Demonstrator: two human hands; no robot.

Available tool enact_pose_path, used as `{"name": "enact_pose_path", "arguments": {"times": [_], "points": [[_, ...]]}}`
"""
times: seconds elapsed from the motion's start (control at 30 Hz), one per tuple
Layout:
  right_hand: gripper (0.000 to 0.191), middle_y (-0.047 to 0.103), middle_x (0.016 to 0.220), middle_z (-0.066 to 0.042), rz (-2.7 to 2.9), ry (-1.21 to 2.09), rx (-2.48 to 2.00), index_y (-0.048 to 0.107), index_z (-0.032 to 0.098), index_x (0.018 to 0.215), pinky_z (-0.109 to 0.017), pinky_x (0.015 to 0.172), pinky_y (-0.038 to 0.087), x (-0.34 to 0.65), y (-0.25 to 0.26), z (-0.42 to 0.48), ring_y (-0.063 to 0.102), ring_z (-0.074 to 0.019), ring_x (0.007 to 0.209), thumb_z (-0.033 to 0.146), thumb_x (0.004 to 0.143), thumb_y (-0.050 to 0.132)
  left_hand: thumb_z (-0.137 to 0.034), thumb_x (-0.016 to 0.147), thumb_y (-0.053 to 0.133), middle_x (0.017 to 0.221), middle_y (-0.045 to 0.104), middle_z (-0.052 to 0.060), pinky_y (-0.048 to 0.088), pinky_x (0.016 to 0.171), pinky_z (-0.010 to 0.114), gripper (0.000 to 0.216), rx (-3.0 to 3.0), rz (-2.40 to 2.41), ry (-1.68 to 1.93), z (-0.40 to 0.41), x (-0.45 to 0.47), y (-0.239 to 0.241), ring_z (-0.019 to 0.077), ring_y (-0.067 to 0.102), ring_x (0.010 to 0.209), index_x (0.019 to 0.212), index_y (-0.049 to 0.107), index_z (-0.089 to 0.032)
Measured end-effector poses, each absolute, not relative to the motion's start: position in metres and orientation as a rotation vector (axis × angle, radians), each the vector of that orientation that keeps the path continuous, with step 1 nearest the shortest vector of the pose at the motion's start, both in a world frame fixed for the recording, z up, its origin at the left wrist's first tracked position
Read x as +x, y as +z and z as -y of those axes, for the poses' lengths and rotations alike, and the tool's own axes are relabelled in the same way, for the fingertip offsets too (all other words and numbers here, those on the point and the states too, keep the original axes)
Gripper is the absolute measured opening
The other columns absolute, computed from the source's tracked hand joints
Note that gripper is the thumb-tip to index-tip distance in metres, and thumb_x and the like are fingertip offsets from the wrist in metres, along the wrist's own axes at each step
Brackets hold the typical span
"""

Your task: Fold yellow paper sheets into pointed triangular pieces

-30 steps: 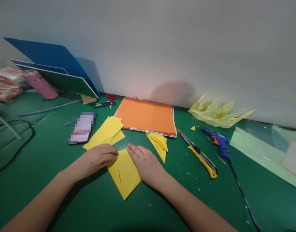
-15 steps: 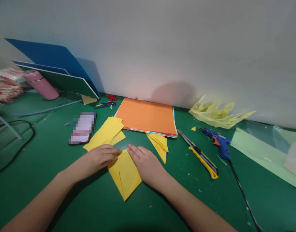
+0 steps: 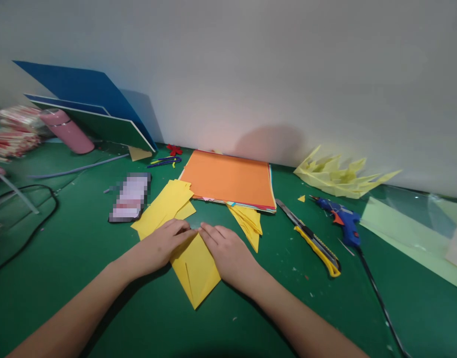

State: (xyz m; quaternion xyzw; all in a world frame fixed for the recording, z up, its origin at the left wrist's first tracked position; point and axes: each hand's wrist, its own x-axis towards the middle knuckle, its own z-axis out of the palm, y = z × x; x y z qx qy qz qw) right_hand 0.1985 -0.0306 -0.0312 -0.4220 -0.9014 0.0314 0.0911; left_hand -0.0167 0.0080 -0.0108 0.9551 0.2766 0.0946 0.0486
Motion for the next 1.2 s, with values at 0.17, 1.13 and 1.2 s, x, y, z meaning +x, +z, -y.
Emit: {"name": "enact_pose_path", "arguments": {"times": [0.17, 1.13, 1.2], "points": [[0.056, 0.046, 0.139, -0.017, 2.686, 0.089, -1.258, 0.044, 0.004, 0.135, -0.044, 0.099, 0.044, 0.198, -0.03, 0.031, 0.051, -0.026, 0.117, 0.002, 0.079, 0.036, 0.01, 0.072, 0.033, 0.094, 0.054, 0.009, 0.049, 0.073, 0.033, 0.053, 2.865, -0.89, 0.267, -0.006, -0.017, -0.011, 0.0202, 0.052, 0.086, 0.117, 0.05, -0.015], [0.058, 0.044, 0.142, -0.013, 2.704, 0.108, -1.266, 0.044, 0.01, 0.136, -0.043, 0.101, 0.044, 0.199, -0.028, 0.03, 0.05, -0.0235, 0.12, 0.002, 0.079, 0.035, 0.0, 0.086, 0.042, 0.095, 0.061, 0.008, 0.049, 0.076, 0.028, 0.028, 2.768, -0.713, 0.482, -0.012, -0.035, -0.01, 0.0169, 0.057, 0.088, 0.099, 0.062, -0.015], [0.057, 0.044, 0.142, -0.013, 2.712, 0.091, -1.272, 0.044, 0.009, 0.135, -0.043, 0.101, 0.044, 0.199, -0.028, 0.03, 0.05, -0.0235, 0.12, 0.002, 0.079, 0.036, 0.0, 0.086, 0.042, 0.095, 0.061, 0.007, 0.049, 0.076, 0.028, 0.028, 2.77, -0.711, 0.472, -0.012, -0.034, -0.009, 0.0168, 0.057, 0.088, 0.098, 0.062, -0.016]]}}
